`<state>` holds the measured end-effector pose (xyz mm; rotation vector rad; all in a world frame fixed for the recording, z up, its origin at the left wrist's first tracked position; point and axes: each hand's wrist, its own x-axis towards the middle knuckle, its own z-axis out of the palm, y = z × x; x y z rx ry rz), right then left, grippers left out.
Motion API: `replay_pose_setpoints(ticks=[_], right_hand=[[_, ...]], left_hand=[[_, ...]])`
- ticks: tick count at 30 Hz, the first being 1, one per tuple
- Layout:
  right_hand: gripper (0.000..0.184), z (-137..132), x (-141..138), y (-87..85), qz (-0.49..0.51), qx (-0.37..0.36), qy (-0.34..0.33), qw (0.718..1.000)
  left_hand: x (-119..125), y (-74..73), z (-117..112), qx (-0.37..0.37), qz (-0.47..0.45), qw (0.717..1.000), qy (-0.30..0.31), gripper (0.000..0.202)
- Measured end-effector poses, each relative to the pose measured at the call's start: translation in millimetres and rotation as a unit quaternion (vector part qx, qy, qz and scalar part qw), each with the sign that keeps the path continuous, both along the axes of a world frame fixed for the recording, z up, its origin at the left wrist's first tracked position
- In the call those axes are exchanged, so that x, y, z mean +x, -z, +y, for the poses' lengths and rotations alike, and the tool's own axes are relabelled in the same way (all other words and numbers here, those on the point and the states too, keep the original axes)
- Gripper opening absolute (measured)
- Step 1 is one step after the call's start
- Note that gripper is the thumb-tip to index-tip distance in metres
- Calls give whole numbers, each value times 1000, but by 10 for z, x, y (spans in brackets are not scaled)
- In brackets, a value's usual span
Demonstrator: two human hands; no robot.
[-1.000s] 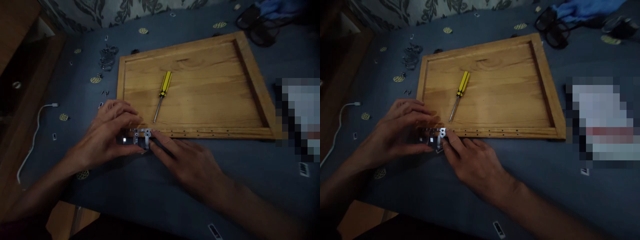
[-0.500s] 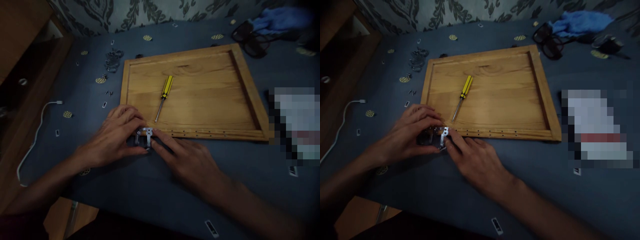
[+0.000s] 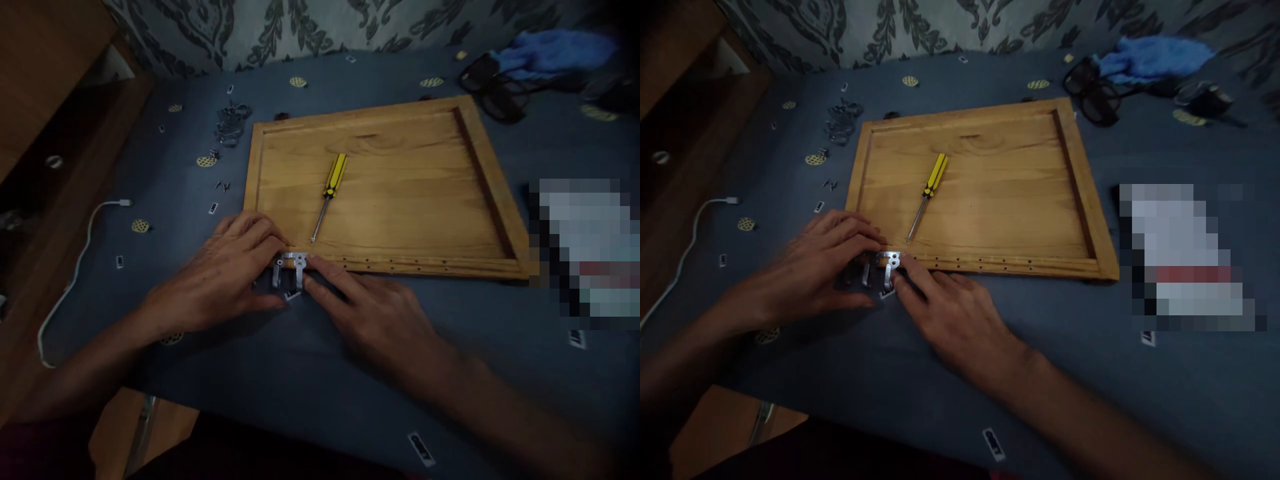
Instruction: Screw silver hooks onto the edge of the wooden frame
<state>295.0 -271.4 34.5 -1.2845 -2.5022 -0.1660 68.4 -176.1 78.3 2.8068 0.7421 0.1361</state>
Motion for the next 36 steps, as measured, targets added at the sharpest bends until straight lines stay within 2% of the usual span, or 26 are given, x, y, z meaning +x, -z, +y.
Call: replay_pose_setpoints(ticks=[11, 17, 23, 29, 36], right_hand=[[43, -12, 6, -10, 2, -5, -6, 1000], [40, -7, 1, -4, 19, 10, -8, 1000], [42, -6, 2, -3, 5, 9, 0, 1000], [43, -17, 11, 16, 2, 22, 4, 1000], [37, -5, -5, 6, 4, 27, 6, 1000]], left_hand=[[2, 60, 10, -11, -15, 1000, -17, 43], [6, 52, 12, -13, -7, 1000, -17, 42], [28, 22, 10, -14, -1, 1000, -16, 54], [88, 56, -37, -3, -33, 999, -27, 50], [94, 45, -37, -3, -9, 1000, -19, 53]])
